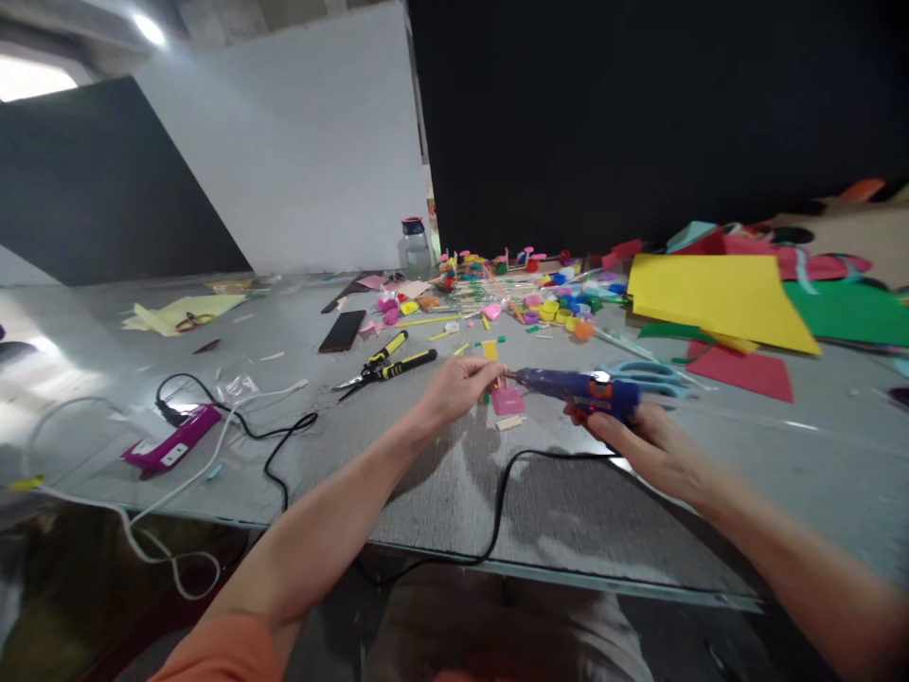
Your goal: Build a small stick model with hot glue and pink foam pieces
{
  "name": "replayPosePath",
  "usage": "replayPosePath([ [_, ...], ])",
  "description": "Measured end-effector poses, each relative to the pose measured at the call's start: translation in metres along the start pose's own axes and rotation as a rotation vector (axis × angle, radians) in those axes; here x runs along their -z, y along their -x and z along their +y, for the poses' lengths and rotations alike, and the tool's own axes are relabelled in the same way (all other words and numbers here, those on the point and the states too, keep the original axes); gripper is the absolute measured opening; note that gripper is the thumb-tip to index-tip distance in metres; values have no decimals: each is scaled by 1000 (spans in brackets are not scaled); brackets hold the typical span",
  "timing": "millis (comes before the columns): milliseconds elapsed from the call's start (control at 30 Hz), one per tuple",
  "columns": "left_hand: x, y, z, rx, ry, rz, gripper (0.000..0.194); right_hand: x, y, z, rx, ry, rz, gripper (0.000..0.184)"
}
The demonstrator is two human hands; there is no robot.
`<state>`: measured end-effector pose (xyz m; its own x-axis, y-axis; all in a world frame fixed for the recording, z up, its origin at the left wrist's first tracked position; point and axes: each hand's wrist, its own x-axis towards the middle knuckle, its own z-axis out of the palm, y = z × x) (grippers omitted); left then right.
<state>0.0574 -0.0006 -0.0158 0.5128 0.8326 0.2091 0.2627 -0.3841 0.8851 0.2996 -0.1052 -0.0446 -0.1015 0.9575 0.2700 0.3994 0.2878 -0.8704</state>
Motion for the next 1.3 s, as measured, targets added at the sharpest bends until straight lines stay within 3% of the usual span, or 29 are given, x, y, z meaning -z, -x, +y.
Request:
replayPosePath([
  [200,-1,1,-1,-30,19,9,35,4,4,-4,41,245,-5,43],
  [400,-3,-1,-2,-2,48,48,32,4,4,-17,152,427,27,33],
  [767,-5,-1,-3,-13,21,42,35,4,2,-17,284,508,5,29],
  [1300,-7,-2,-5,-21,6,51,36,5,1,-12,275,549,-1,28],
])
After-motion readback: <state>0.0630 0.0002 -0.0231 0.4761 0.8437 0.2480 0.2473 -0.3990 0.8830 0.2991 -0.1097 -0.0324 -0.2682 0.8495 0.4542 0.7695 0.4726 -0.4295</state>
